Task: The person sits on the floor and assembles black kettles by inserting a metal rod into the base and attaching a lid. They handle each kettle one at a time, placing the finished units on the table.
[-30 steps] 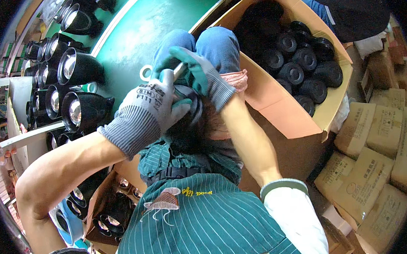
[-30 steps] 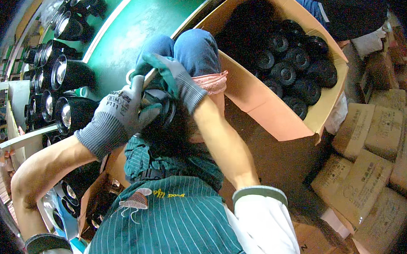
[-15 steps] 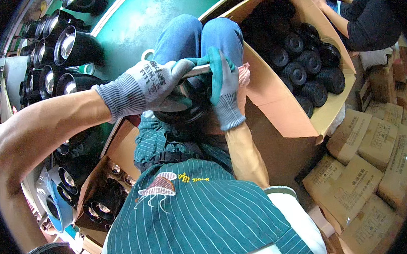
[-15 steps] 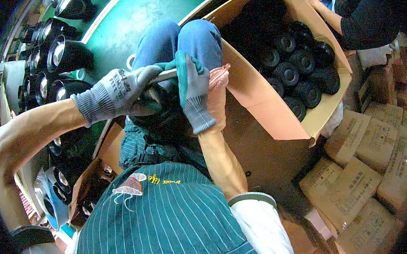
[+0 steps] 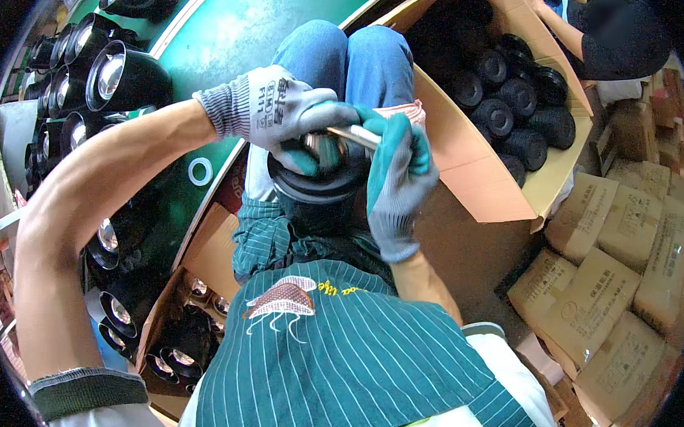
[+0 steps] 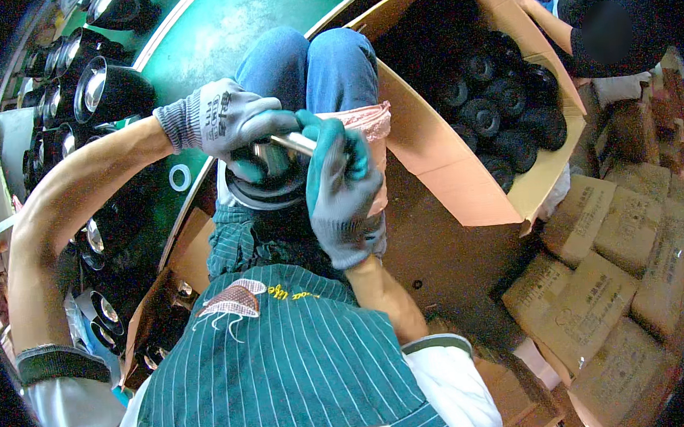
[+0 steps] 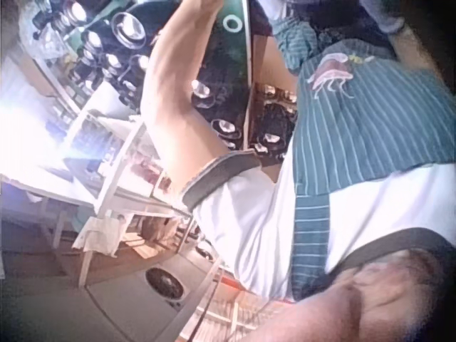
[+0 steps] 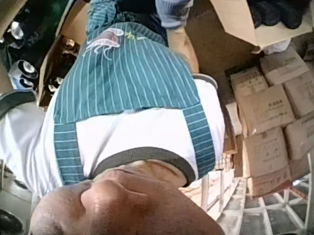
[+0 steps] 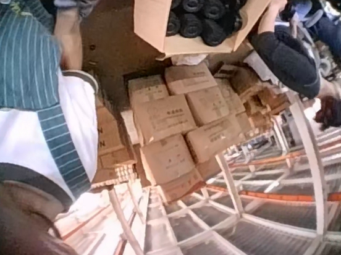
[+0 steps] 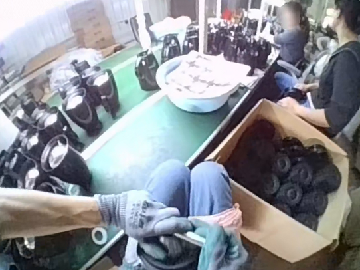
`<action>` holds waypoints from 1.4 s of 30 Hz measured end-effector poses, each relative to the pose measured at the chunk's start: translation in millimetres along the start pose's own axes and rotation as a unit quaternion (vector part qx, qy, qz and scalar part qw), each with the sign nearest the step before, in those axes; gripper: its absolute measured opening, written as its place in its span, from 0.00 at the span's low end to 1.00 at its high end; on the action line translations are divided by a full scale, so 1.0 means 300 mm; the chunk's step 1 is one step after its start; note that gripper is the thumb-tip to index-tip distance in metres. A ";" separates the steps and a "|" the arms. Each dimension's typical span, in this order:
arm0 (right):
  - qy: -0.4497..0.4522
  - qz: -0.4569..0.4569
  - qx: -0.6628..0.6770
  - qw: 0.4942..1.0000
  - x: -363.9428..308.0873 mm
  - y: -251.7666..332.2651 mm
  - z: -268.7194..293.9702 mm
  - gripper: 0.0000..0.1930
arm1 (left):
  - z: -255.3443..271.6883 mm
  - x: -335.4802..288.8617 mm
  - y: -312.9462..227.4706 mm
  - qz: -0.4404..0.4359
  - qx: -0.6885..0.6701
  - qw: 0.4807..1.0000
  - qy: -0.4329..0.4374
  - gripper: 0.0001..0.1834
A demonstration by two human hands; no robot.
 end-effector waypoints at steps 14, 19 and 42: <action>0.351 0.087 -0.264 0.894 -0.009 0.021 0.011 0.41 | -0.254 -0.408 0.540 0.683 0.071 0.668 -0.287 0.32; 0.344 0.127 -0.250 0.896 0.040 0.126 0.011 0.33 | -0.267 -0.412 0.560 0.734 0.013 0.656 -0.178 0.38; 0.114 -0.462 0.282 0.833 0.917 -0.866 -0.825 0.37 | 0.517 -0.072 0.952 0.572 0.049 0.747 -0.335 0.35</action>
Point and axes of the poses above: each hand's wrist, its own x-axis towards the middle knuckle, its own z-axis out of the back of the hand, y = z × x, the point moved 4 cm from there along x, towards the middle knuckle, and after that the axes turned 13 degrees about z, right-handed, at the moved point
